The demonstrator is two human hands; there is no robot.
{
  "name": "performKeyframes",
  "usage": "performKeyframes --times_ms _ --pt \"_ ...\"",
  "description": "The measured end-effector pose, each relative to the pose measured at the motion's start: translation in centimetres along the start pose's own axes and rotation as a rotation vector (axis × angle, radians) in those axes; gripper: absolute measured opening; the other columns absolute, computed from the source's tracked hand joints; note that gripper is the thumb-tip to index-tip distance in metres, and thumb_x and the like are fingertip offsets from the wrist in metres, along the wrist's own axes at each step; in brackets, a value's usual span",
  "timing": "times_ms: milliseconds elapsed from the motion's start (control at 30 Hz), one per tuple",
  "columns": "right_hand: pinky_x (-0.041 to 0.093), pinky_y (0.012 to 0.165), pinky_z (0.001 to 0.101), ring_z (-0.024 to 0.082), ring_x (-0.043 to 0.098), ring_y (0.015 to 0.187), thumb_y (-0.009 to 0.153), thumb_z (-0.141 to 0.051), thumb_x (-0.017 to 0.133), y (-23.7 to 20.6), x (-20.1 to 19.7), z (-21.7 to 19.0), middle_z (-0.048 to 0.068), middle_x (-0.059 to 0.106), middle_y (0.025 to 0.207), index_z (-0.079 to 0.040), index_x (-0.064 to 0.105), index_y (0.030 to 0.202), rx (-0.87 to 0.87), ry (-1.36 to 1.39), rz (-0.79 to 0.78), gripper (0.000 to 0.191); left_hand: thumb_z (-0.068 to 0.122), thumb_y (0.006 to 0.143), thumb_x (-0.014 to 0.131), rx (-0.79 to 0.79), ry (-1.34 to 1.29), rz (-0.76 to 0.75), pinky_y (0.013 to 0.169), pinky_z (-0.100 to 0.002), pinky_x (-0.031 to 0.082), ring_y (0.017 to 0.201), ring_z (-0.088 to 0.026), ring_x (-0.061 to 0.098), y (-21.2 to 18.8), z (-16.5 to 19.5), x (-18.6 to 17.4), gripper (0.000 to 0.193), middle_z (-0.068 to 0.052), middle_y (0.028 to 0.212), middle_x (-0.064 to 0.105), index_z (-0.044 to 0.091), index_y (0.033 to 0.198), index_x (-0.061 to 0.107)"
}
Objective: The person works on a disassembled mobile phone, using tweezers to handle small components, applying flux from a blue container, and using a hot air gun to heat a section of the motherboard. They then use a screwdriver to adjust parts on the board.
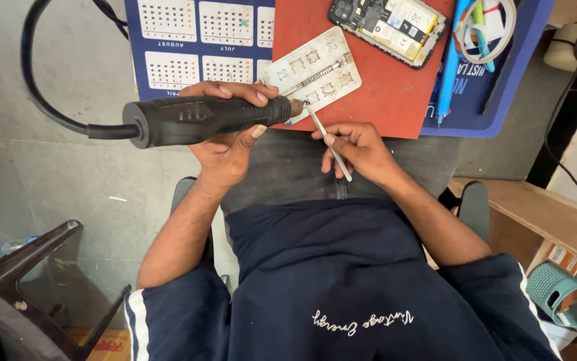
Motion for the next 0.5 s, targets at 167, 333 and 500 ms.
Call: performKeyframes --times_ms 167,333,500 --pt "0.041 0.044 0.0208 0.007 0.060 0.051 0.108 -0.022 0.051 -0.41 -0.13 -0.34 0.010 0.074 0.075 0.001 0.066 0.126 -0.022 -0.029 -0.005 0.033 -0.003 0.102 0.072 0.009 -0.003 0.001 0.114 -0.050 0.048 0.120 -0.029 0.065 0.03 0.10 -0.02 0.051 -0.017 0.116 0.063 0.012 0.137 0.038" --pt "0.040 0.044 0.0201 0.008 0.063 0.052 0.108 -0.023 0.049 -0.56 -0.32 -0.50 0.011 0.075 0.076 0.000 0.066 0.127 -0.035 -0.053 -0.013 0.034 -0.002 0.102 0.072 0.023 0.004 0.001 0.114 -0.050 0.049 0.119 -0.028 0.066 0.14 0.07 -0.06 0.050 -0.018 0.115 0.064 0.012 0.137 0.038" --pt "0.044 0.044 0.0202 0.009 0.065 0.053 0.107 -0.022 0.050 -0.32 0.07 0.23 0.011 0.075 0.076 0.000 0.065 0.127 -0.006 -0.031 -0.030 0.033 -0.002 0.102 0.073 0.018 0.009 0.001 0.114 -0.051 0.049 0.120 -0.029 0.066 0.11 -0.03 -0.14 0.050 -0.018 0.115 0.064 0.012 0.136 0.038"
Point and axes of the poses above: each hand's wrist, its own y-axis towards the middle knuckle, its own x-axis out of the palm, z = x × y, the point moved 5 cm from there along y, towards the middle knuckle
